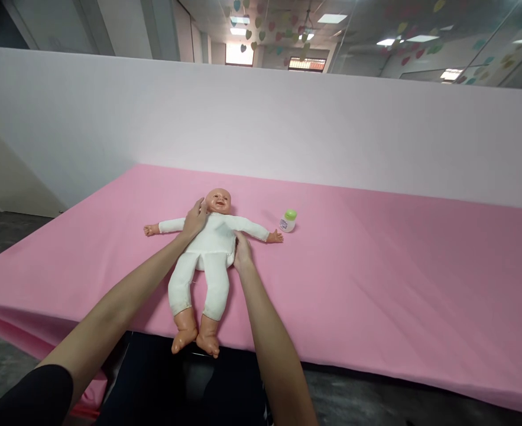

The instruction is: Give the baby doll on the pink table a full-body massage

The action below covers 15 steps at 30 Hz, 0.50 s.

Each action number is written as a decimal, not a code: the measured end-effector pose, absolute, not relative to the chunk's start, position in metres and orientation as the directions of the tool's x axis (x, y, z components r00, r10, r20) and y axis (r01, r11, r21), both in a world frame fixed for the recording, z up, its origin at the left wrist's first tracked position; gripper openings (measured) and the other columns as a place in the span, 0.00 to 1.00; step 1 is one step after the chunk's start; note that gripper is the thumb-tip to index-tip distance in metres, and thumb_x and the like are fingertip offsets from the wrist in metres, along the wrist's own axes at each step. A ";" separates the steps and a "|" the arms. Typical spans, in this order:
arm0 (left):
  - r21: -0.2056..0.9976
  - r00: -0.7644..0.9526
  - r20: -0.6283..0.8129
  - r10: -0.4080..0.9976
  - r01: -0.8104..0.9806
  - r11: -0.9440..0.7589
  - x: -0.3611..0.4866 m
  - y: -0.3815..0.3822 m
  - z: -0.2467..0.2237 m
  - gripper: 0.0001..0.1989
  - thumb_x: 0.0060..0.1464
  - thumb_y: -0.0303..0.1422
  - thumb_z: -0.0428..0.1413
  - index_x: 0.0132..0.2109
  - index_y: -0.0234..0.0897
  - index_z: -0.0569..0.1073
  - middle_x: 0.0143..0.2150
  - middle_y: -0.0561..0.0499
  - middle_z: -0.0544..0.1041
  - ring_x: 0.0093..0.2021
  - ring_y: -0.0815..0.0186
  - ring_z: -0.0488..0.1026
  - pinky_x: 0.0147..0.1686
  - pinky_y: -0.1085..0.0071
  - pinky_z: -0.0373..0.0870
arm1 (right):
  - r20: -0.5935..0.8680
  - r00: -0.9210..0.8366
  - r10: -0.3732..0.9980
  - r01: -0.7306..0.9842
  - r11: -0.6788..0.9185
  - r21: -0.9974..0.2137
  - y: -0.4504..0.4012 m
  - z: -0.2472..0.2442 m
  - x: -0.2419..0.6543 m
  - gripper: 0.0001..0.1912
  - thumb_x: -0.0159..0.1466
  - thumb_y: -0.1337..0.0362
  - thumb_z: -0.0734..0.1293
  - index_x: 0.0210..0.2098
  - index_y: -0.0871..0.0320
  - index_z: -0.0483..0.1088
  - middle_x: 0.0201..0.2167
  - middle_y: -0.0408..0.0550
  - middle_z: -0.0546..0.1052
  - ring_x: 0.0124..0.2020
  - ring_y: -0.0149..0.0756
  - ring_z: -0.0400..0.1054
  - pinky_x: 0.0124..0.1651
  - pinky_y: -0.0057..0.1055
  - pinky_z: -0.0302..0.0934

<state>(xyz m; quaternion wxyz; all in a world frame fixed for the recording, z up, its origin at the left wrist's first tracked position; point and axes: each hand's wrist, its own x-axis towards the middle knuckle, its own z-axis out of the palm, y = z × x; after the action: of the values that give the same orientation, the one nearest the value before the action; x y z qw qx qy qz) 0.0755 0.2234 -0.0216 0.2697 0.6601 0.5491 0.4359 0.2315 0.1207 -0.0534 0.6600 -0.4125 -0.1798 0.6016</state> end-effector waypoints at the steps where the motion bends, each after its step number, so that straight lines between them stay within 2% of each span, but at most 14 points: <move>1: 0.835 0.043 0.273 0.961 0.485 -0.259 0.076 0.224 -0.019 0.33 0.71 0.54 0.39 0.70 0.40 0.66 0.69 0.41 0.70 0.68 0.47 0.66 0.68 0.52 0.59 | -0.282 0.210 0.936 -0.669 -0.073 -0.740 0.120 -0.051 0.234 0.09 0.63 0.61 0.70 0.42 0.56 0.72 0.39 0.45 0.82 0.45 0.38 0.76 0.48 0.29 0.75; 6: 0.842 0.083 0.255 0.963 0.471 -0.264 0.076 0.227 -0.017 0.31 0.70 0.55 0.41 0.65 0.41 0.70 0.65 0.41 0.74 0.64 0.47 0.70 0.64 0.52 0.64 | -0.374 0.260 0.890 -0.767 -0.045 -0.640 0.119 -0.045 0.254 0.02 0.67 0.64 0.66 0.39 0.55 0.70 0.36 0.44 0.79 0.39 0.32 0.76 0.46 0.25 0.75; 10: 0.857 0.098 0.258 0.961 0.435 -0.274 0.072 0.228 -0.021 0.31 0.70 0.53 0.42 0.67 0.40 0.68 0.67 0.42 0.72 0.66 0.49 0.69 0.65 0.55 0.63 | -0.389 0.330 0.860 -0.821 0.058 -0.568 0.119 -0.044 0.269 0.04 0.70 0.61 0.63 0.40 0.53 0.69 0.38 0.44 0.79 0.40 0.30 0.77 0.48 0.25 0.75; 12: 0.861 0.097 0.217 0.971 0.450 -0.237 0.073 0.230 -0.020 0.33 0.69 0.56 0.44 0.69 0.39 0.67 0.68 0.40 0.71 0.66 0.48 0.68 0.65 0.55 0.63 | -0.379 0.275 0.884 -0.827 0.016 -0.562 0.118 -0.044 0.273 0.06 0.70 0.59 0.64 0.41 0.54 0.69 0.38 0.44 0.79 0.39 0.31 0.77 0.45 0.26 0.76; 15: 0.876 0.071 0.126 0.989 0.461 -0.145 0.078 0.239 -0.015 0.42 0.63 0.63 0.48 0.73 0.39 0.62 0.69 0.38 0.68 0.67 0.43 0.67 0.64 0.53 0.63 | -0.356 0.162 0.920 -0.796 -0.091 -0.598 0.118 -0.043 0.273 0.08 0.70 0.57 0.65 0.41 0.55 0.70 0.36 0.46 0.79 0.37 0.33 0.77 0.40 0.27 0.76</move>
<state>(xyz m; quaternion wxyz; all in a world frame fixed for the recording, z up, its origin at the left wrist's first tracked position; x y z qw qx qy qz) 0.0784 0.2392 -0.0151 0.3390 0.6485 0.5592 0.3898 0.2726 0.1178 -0.0435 0.6688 -0.3657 -0.0848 0.6417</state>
